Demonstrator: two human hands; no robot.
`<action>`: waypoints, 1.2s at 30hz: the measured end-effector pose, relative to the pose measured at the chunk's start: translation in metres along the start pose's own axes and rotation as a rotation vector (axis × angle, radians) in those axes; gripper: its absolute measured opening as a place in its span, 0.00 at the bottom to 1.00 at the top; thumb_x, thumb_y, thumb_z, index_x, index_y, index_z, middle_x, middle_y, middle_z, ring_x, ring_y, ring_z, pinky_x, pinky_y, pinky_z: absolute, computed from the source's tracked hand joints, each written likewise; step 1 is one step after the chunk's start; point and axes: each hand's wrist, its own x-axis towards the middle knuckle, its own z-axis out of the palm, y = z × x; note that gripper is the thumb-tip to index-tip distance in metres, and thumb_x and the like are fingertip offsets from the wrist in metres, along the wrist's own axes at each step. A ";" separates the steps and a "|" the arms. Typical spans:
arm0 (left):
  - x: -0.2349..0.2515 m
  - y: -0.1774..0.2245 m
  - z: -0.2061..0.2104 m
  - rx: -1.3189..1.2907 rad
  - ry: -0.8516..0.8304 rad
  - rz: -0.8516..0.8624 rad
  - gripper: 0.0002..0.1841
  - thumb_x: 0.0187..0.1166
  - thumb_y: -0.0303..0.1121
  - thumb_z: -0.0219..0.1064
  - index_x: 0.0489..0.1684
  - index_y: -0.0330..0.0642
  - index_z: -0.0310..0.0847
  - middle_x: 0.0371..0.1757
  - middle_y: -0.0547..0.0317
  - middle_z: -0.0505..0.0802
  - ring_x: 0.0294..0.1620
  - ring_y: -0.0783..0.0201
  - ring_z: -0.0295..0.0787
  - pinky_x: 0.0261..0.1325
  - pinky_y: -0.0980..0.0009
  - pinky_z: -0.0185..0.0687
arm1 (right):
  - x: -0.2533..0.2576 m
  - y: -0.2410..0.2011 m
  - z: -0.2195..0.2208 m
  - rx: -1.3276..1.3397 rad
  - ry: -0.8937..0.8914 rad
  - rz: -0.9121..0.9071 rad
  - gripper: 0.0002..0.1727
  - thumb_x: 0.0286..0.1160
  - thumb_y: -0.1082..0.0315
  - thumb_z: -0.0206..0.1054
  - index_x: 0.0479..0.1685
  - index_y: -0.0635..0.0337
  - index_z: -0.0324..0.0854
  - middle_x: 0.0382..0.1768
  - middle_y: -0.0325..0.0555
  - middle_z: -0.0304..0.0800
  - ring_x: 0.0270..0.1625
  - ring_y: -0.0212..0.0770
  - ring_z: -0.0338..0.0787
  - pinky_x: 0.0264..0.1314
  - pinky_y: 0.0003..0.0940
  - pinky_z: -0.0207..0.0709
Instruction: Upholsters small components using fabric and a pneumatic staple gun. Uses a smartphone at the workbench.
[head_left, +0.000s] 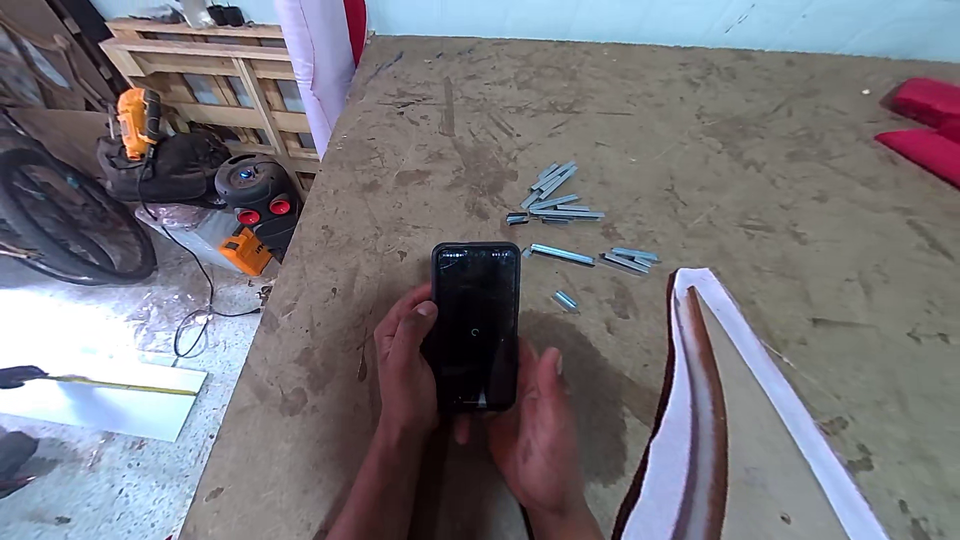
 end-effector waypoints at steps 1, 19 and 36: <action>0.000 0.000 0.000 -0.005 0.009 0.002 0.21 0.86 0.47 0.55 0.57 0.42 0.89 0.47 0.47 0.93 0.46 0.58 0.93 0.49 0.57 0.92 | 0.000 0.000 0.000 0.005 -0.004 -0.001 0.48 0.76 0.26 0.53 0.79 0.61 0.66 0.55 0.59 0.88 0.36 0.47 0.93 0.25 0.39 0.88; 0.002 0.001 0.001 -0.001 0.052 0.009 0.21 0.85 0.44 0.55 0.52 0.37 0.89 0.43 0.44 0.93 0.43 0.57 0.93 0.49 0.58 0.92 | 0.000 0.002 0.000 -0.014 0.020 0.009 0.50 0.77 0.27 0.55 0.82 0.64 0.64 0.59 0.61 0.87 0.43 0.50 0.94 0.26 0.43 0.90; 0.003 0.001 0.002 -0.004 0.046 0.034 0.20 0.84 0.42 0.55 0.49 0.34 0.88 0.41 0.44 0.93 0.43 0.57 0.93 0.50 0.58 0.92 | -0.001 0.002 0.000 -0.006 0.050 0.015 0.50 0.75 0.29 0.58 0.82 0.65 0.64 0.60 0.59 0.88 0.44 0.49 0.95 0.26 0.42 0.90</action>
